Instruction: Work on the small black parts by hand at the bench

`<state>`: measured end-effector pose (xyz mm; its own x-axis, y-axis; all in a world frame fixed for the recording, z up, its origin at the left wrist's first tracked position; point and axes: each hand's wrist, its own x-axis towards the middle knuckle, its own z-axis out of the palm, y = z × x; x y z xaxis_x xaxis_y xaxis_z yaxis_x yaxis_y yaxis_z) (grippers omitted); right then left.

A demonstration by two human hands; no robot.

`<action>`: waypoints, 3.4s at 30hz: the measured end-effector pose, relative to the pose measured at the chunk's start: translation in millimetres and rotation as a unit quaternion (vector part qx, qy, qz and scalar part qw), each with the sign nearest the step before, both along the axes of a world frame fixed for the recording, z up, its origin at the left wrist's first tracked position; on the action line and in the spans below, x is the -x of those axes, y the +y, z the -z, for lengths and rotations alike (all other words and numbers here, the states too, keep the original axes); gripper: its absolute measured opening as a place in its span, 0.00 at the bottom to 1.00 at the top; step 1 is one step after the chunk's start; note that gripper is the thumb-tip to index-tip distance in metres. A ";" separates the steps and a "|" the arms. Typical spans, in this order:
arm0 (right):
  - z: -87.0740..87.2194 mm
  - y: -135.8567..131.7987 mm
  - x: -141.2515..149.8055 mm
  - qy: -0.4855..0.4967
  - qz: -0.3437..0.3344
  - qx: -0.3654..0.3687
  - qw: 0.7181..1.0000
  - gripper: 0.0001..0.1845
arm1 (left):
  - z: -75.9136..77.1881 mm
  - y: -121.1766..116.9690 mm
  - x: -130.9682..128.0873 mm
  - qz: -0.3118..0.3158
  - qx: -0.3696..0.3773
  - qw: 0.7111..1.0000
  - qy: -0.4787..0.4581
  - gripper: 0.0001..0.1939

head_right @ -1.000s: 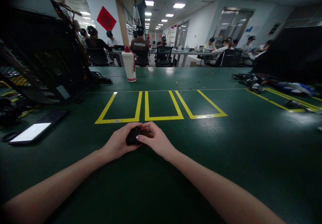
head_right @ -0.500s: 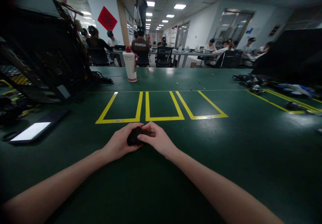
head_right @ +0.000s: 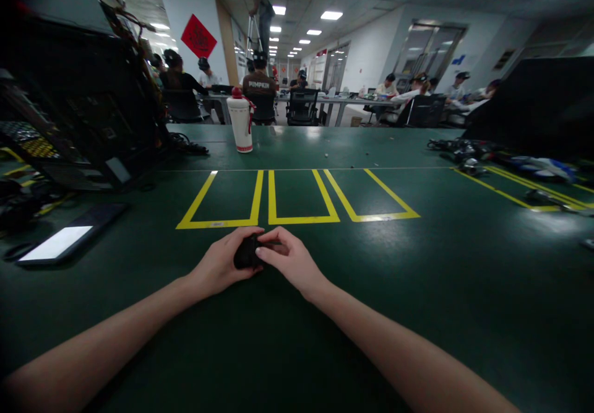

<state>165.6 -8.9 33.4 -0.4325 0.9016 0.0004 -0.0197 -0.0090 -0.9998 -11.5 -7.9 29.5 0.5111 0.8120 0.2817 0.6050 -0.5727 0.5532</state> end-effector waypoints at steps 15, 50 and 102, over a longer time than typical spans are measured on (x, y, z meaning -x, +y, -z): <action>15.3 4.0 2.8 0.087 0.088 0.009 0.992 0.11 | 8.4 3.9 -1.0 -0.011 -0.034 0.999 -0.005 0.32; 8.8 3.2 1.7 -0.015 -0.001 0.024 1.000 0.20 | 0.1 0.0 0.4 -0.009 0.000 1.000 -0.005 0.30; 6.7 -3.3 5.2 0.064 -0.006 0.013 0.998 0.15 | 9.0 1.8 0.4 -0.023 -0.025 0.999 -0.013 0.31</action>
<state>160.4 -12.2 26.7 -0.4418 0.8965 0.0322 -0.1461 -0.0365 -0.9886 -11.9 -6.1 20.5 0.4649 0.8194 0.3354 0.6175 -0.5715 0.5404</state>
